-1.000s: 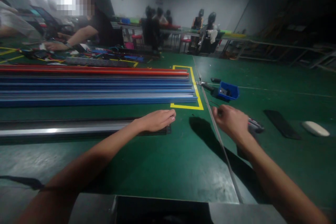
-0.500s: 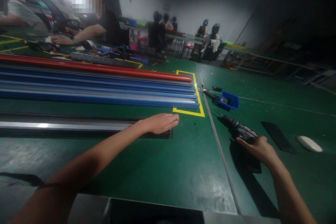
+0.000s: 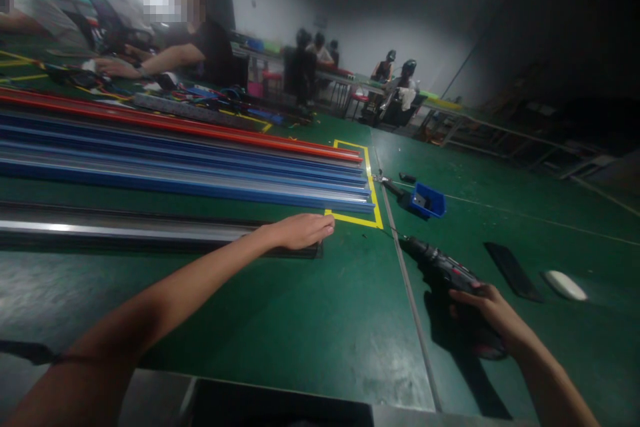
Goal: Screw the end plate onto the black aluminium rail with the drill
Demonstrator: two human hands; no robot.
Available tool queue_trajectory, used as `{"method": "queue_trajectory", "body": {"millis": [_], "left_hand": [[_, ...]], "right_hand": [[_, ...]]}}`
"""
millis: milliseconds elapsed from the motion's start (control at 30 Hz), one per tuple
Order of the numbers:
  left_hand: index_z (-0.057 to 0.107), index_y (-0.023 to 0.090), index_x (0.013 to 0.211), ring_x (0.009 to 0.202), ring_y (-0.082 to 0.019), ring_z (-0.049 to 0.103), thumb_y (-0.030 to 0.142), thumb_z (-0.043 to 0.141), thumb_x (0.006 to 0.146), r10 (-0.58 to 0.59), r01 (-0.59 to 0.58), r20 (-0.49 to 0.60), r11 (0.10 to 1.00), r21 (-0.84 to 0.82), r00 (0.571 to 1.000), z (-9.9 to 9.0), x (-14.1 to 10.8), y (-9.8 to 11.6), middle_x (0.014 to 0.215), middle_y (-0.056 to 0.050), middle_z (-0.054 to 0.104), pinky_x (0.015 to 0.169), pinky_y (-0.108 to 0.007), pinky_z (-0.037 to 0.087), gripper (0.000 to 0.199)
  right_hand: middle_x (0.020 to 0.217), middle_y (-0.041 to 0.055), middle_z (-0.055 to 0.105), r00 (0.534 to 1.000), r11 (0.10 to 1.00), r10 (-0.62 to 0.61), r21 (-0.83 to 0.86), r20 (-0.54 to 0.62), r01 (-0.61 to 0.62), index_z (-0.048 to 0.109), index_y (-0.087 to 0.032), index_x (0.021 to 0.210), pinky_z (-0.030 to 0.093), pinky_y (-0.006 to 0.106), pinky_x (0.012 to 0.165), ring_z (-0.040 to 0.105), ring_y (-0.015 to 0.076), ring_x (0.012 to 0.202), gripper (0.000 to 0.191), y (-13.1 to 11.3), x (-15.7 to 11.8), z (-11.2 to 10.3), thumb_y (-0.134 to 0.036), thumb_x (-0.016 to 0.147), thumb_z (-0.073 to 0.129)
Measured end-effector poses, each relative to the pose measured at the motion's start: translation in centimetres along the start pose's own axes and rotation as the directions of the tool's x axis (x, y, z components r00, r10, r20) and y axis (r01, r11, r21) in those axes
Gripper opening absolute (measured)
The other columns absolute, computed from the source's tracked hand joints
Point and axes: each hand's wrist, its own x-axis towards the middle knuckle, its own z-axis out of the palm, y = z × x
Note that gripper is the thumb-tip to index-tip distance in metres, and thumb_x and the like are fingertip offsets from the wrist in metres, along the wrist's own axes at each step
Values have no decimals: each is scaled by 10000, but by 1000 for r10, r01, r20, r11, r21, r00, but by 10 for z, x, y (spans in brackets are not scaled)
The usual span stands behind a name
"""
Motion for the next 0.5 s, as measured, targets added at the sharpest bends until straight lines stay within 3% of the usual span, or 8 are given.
{"method": "queue_trajectory", "body": {"millis": [100, 200, 267, 367, 433, 500], "left_hand": [[492, 214, 962, 776, -197, 568, 404, 298, 1094, -18, 18, -5, 1000, -20, 1000, -1, -1, 1, 899, -71, 636, 704, -339, 380, 302], [497, 212, 994, 768, -193, 600, 392, 298, 1097, -34, 33, -11, 998, -48, 999, -2, -3, 2, 870, -62, 669, 693, -330, 385, 287], [506, 212, 1016, 767, -191, 618, 392, 308, 1098, -37, 36, -14, 997, -64, 999, -2, -3, 2, 861, -56, 689, 687, -322, 386, 280], [535, 211, 1042, 777, -192, 633, 407, 340, 1095, -33, 30, -37, 996, -84, 999, -2, -3, 1, 881, -54, 705, 692, -316, 386, 282], [558, 210, 1049, 792, -195, 642, 414, 372, 1087, -26, 17, -75, 994, -108, 997, -1, -3, 0, 904, -56, 711, 705, -312, 391, 279], [575, 207, 1048, 811, -197, 652, 415, 400, 1079, -9, -6, -111, 991, -135, 994, -1, -3, -1, 922, -57, 716, 719, -307, 399, 273]], "right_hand": [[753, 108, 748, 974, 939, 212, 262, 75, -224, 607, -154, 1102, 633, 271, 505, 739, 236, 590, 345, 2, -18, -3, -228, 824, 797], [851, 112, 750, 945, 768, 293, 554, 142, -321, 573, -173, 1242, 675, 279, 548, 750, 226, 640, 317, 10, -26, -6, -215, 935, 644], [897, 94, 732, 922, 645, 243, 659, 303, -386, 528, -173, 1332, 661, 240, 532, 726, 184, 624, 377, 19, -24, -6, -203, 960, 582], [838, 16, 663, 854, 520, 64, 713, 516, -470, 512, -154, 1378, 599, 139, 509, 664, 99, 569, 435, 35, -14, -5, -215, 958, 606], [794, -25, 628, 844, 494, 18, 729, 536, -474, 543, -159, 1347, 584, 114, 524, 661, 79, 573, 415, 45, -4, -4, -273, 966, 661], [718, -66, 578, 855, 527, -3, 728, 518, -439, 577, -154, 1280, 509, 75, 454, 603, 53, 497, 425, 50, 6, -3, -376, 948, 721]]}}
